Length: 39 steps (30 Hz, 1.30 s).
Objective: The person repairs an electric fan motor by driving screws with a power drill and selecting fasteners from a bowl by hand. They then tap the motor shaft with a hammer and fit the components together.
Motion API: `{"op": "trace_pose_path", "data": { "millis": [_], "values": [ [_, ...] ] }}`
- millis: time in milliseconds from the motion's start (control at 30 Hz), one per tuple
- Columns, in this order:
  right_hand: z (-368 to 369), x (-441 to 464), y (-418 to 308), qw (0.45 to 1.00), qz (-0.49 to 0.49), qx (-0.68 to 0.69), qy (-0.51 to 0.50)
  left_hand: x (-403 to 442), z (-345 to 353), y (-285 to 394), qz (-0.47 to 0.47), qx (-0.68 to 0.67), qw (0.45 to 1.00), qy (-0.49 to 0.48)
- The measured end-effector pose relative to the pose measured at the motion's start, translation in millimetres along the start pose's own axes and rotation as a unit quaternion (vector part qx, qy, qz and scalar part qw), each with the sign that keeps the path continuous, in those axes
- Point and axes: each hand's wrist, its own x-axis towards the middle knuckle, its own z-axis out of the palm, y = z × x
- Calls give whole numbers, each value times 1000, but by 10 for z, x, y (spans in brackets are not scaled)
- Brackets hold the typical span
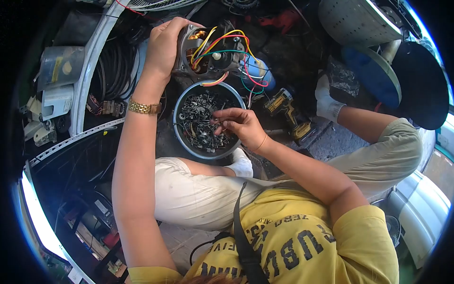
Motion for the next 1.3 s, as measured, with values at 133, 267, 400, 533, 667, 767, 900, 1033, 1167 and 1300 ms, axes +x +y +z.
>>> {"op": "trace_pose_path", "data": {
  "millis": [133,267,400,533,667,767,900,1033,1167,1300],
  "values": [
    [93,-130,-145,999,-23,36,-2,-23,36,37,8,17,1000,-15],
    [109,-246,-189,999,-29,41,-11,-62,103,99,-1,2,1000,-18],
    [171,-347,-302,996,-46,71,-19,-79,129,120,-6,-11,1000,-21],
    [136,-412,-291,992,-75,100,-26,-104,146,135,-1,-19,1000,-24],
    [-106,-454,-172,998,-12,55,-2,-90,142,107,6,6,1000,-14],
    [-422,-421,164,994,26,-99,46,-60,160,104,25,11,1000,-12],
    [-442,-313,350,967,16,-237,93,-16,75,123,1,4,997,-78],
    [-410,-185,414,893,-21,-439,95,5,62,104,-1,-10,997,-82],
    [-456,-148,565,793,-8,-607,49,23,2,77,19,0,997,-80],
    [-467,-46,619,805,-19,-592,31,9,-14,108,-32,-10,998,-57]
  ]
}}
